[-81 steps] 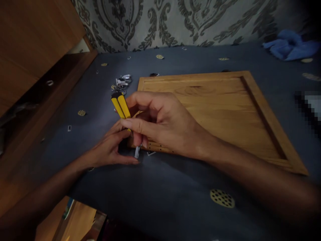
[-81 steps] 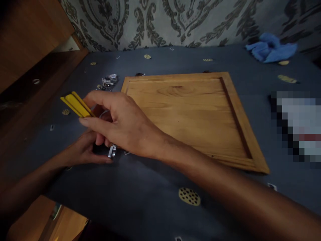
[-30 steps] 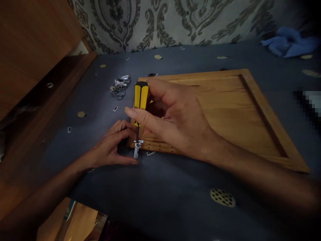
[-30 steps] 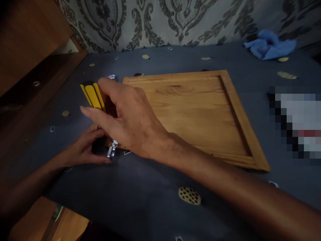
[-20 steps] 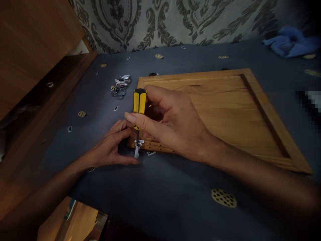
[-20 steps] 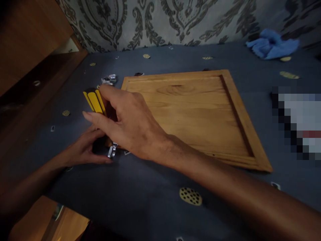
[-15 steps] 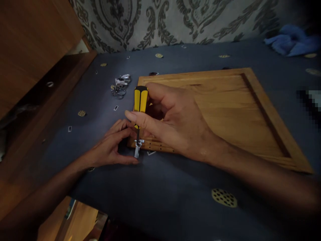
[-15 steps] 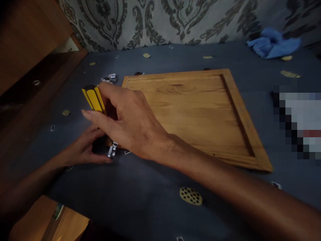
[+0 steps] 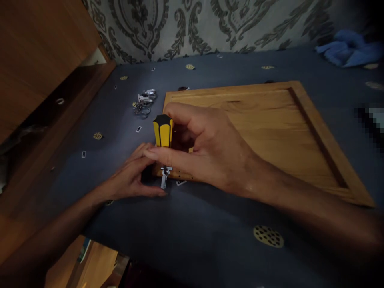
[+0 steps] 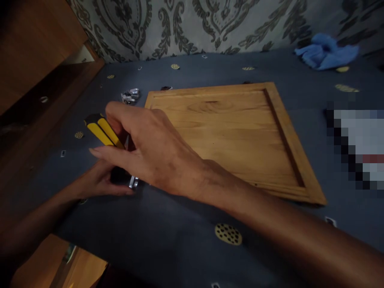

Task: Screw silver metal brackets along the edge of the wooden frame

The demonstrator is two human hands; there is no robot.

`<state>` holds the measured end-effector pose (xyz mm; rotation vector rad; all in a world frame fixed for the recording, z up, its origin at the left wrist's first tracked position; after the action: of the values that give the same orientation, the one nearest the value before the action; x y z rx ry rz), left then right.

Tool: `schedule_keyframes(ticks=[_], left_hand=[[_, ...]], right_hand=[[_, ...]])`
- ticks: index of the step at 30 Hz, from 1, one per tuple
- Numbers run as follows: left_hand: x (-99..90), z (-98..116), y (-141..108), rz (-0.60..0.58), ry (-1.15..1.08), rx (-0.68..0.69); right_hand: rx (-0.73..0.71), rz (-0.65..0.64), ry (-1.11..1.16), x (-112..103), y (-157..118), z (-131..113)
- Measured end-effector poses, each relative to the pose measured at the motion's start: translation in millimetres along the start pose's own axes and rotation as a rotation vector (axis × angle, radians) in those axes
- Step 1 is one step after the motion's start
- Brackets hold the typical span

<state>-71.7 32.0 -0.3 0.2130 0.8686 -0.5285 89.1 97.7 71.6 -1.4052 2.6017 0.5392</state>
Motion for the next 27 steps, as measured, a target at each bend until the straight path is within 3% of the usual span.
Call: schedule_keyframes(ticks=[8, 14, 27], left_hand=[[-0.8, -1.0, 0.2, 0.018, -0.001, -0.034], [0.6, -2.2, -0.2, -0.014, -0.022, -0.027], [-0.3, 0.6, 0.5, 0.008, -0.004, -0.001]], right_hand=[[-0.021, -0.082, 0.014, 5.4, -2.7, -1.6], [-0.075, 0.040, -0.049, -2.4, -4.0, -7.2], [-0.078, 0.020, -0.009, 3.9, -3.6, -0.9]])
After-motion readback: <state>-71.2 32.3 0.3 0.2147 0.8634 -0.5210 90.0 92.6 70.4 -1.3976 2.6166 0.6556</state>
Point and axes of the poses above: each hand's wrist, its own y-axis towards the middle knuckle, its own x-axis out of the palm, z = x × y, the point moved 6 cm from there along y, towards the middle knuckle, and after that the axes turned 10 degrees about -z, right-handed, at the moved point
